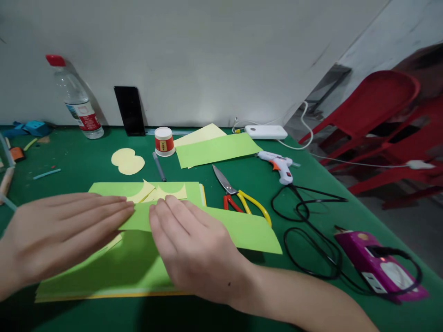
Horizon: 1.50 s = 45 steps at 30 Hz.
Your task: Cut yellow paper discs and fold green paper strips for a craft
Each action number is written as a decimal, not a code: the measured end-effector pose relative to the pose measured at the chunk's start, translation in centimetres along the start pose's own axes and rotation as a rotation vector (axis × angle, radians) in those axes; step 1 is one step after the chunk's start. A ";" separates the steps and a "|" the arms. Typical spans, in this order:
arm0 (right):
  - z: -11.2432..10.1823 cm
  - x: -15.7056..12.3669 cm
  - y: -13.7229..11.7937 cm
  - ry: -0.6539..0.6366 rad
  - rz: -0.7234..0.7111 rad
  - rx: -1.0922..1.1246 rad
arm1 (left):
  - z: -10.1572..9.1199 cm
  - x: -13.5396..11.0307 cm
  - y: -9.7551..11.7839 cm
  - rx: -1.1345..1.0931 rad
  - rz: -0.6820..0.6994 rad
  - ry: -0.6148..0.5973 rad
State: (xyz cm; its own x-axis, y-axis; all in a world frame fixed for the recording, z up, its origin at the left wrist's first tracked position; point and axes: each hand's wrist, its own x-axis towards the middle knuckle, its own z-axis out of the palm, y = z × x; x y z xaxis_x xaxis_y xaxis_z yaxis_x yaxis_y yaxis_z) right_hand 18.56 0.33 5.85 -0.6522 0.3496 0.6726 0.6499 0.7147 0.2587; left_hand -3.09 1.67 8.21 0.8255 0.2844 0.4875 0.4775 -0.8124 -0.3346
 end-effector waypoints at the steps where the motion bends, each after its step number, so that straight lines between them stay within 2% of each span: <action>1: -0.1 0.1 0.1 -0.001 0.000 0.006 | 0.3 0.0 0.6 -0.002 0.000 0.016; 5: -0.4 0.2 0.4 -0.047 0.014 0.018 | 1.2 0.0 1.9 0.030 0.020 0.056; 14: -1.4 0.1 1.8 -0.137 -0.013 0.010 | 1.2 0.1 1.4 0.058 0.007 0.056; 20: -2.1 0.2 2.7 -0.127 0.006 0.030 | 0.7 -0.1 2.1 0.015 -0.049 0.023; 45: -2.4 0.1 2.8 -0.161 -0.010 0.055 | 0.6 0.1 2.9 -0.048 -0.063 0.003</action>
State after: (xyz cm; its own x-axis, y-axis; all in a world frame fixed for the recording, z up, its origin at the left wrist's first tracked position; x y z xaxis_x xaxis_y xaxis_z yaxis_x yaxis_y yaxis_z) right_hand 21.23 0.92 8.26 -0.7158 0.4313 0.5492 0.6232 0.7494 0.2238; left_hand -1.46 -0.37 6.78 0.7932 0.3348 0.5086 0.5139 -0.8161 -0.2642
